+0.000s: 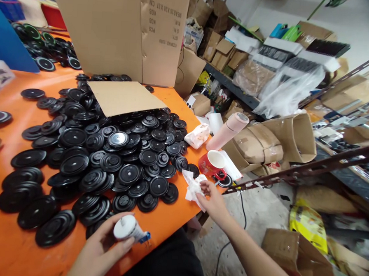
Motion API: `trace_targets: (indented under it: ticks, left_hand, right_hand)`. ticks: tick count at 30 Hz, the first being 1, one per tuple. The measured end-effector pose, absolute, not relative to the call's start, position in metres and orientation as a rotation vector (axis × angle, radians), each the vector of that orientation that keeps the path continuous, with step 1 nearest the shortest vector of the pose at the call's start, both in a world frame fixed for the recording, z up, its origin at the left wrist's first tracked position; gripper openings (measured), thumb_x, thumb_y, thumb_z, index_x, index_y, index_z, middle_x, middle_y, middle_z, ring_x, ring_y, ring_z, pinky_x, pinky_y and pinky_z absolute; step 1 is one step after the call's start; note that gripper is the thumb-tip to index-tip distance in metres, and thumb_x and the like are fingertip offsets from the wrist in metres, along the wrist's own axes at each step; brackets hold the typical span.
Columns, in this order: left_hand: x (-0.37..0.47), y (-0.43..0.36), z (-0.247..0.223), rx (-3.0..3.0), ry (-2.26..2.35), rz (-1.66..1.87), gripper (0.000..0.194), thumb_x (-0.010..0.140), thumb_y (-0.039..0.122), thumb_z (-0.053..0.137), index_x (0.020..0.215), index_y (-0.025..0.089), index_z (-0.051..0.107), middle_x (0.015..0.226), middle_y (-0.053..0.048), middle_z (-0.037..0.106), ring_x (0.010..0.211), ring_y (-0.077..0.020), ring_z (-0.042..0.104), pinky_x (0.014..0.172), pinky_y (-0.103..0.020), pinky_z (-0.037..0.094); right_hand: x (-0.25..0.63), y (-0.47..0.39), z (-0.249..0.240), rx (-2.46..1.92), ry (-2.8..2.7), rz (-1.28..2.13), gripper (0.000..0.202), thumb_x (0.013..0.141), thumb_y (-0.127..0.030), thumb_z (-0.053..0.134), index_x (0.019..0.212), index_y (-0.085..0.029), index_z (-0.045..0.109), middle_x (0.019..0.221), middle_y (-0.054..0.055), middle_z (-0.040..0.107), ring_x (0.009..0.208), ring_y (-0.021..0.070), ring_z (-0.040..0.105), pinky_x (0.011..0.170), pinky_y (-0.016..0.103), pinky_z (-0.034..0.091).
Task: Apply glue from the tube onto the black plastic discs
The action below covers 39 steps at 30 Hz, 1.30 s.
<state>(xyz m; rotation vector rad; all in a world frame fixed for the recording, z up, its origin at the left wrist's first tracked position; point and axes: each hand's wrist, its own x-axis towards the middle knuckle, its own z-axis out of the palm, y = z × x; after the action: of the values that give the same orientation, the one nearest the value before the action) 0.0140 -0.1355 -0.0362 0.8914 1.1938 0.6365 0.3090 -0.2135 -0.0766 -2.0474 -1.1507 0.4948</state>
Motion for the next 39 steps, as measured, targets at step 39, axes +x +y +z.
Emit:
trace_targets:
  ticks: [39]
  left_hand:
    - [0.014,-0.131,-0.045,0.903,1.095,0.616,0.075,0.058,0.043,0.075,0.122,0.016,0.049,0.11,-0.011,0.064,0.099,-0.0254,0.061,0.08,-0.03,0.052]
  right_hand:
    - [0.346,-0.2,-0.06,-2.455,-1.658,0.347,0.02,0.083,-0.027,0.048,0.089,-0.016,0.064,0.086,0.009,0.066,0.082,0.0224,0.061,0.072,0.033,0.044]
